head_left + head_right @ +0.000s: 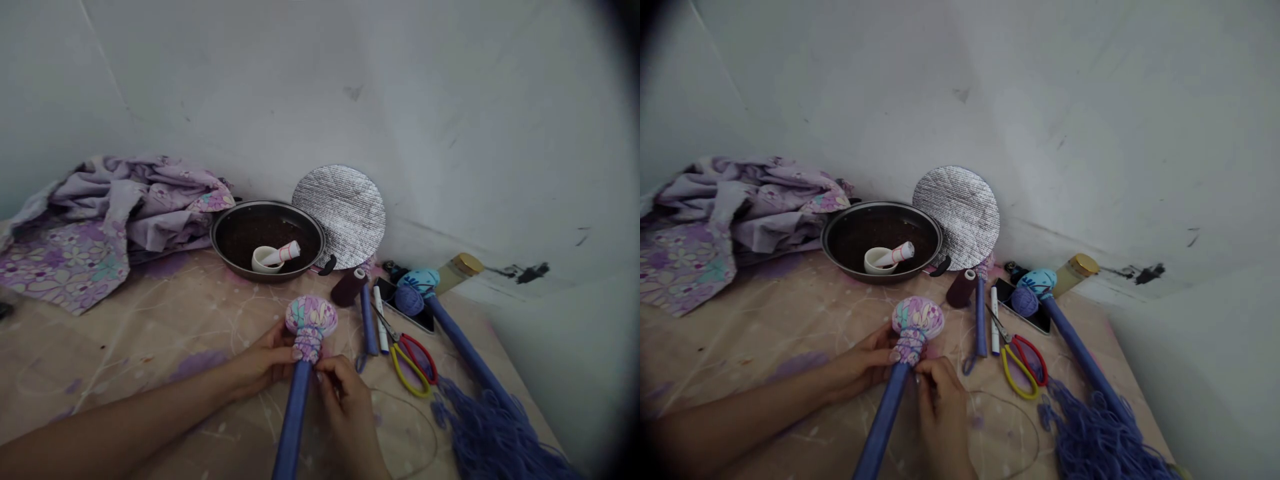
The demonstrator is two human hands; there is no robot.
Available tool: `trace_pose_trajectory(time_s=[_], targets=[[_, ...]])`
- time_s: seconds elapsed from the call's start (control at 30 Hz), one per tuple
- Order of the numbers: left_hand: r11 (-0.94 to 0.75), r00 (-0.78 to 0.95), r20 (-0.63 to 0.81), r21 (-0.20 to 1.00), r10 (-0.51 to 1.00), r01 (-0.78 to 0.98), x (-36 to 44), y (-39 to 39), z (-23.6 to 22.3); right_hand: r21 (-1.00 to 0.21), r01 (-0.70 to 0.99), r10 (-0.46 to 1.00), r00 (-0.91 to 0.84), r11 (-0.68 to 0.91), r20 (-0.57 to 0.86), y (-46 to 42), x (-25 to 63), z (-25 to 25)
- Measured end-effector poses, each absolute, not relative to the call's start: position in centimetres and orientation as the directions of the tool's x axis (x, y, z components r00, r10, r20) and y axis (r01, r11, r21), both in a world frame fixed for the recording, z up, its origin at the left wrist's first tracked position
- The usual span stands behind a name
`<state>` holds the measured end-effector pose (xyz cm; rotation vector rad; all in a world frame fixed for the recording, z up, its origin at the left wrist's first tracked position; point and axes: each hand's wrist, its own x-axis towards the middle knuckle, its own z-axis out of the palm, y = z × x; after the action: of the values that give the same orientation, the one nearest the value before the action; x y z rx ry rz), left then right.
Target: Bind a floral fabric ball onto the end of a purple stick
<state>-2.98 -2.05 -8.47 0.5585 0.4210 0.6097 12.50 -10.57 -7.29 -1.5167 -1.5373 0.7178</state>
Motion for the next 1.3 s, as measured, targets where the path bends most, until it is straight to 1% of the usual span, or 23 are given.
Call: trace_pose_trajectory(time_s=[0.27, 0.33, 0.43, 0.53, 0.7, 0.83, 1.0, 1.2, 1.3], targets=[[0.689, 0.746, -0.228, 0.609, 0.625, -0.391, -3.1, -2.0, -8.0, -0.930, 0.366, 0.975, 0.195, 0.025, 0.102, -10.7, 11.6, -8.6], [0.691, 0.750, -0.224, 0.607, 0.623, -0.392, -3.0, -2.1, -8.1, -0.961, 0.276, 0.966, 0.246, 0.007, 0.077, -10.6, 11.2, -8.8], [0.692, 0.758, -0.213, 0.605, 0.617, -0.394, -3.0, -2.1, -8.2, -0.995, 0.098, 0.954, 0.298, 0.010, 0.039, -10.5, 10.8, -8.9], [0.691, 0.770, -0.199, 0.610, 0.607, -0.387, -3.0, -2.1, -8.2, -1.000, 0.009, 0.952, 0.306, 0.007, 0.009, -10.4, 10.6, -8.8], [0.687, 0.776, -0.173, 0.605, 0.607, -0.403, -2.9, -2.1, -8.2, -1.000, 0.019, 0.950, 0.314, -0.016, -0.009, -10.4, 10.6, -8.5], [0.684, 0.776, -0.166, 0.607, 0.608, -0.406, -3.0, -2.1, -8.0, -0.999, 0.036, 0.960, 0.280, -0.015, -0.004, -10.5, 11.0, -8.3], [0.679, 0.781, -0.166, 0.620, 0.603, -0.393, -3.1, -2.1, -7.8, -1.000, -0.006, 0.969, 0.247, -0.009, -0.010, -10.6, 11.3, -8.5], [0.663, 0.773, -0.170, 0.643, 0.611, -0.382, -2.9, -2.3, -8.3, -1.000, -0.007, 0.940, 0.341, -0.006, -0.008, -10.6, 10.9, -8.7], [0.660, 0.761, -0.170, 0.635, 0.626, -0.401, -2.7, -2.3, -8.4, -1.000, -0.017, 0.938, 0.347, -0.005, -0.011, -10.5, 10.9, -8.8]])
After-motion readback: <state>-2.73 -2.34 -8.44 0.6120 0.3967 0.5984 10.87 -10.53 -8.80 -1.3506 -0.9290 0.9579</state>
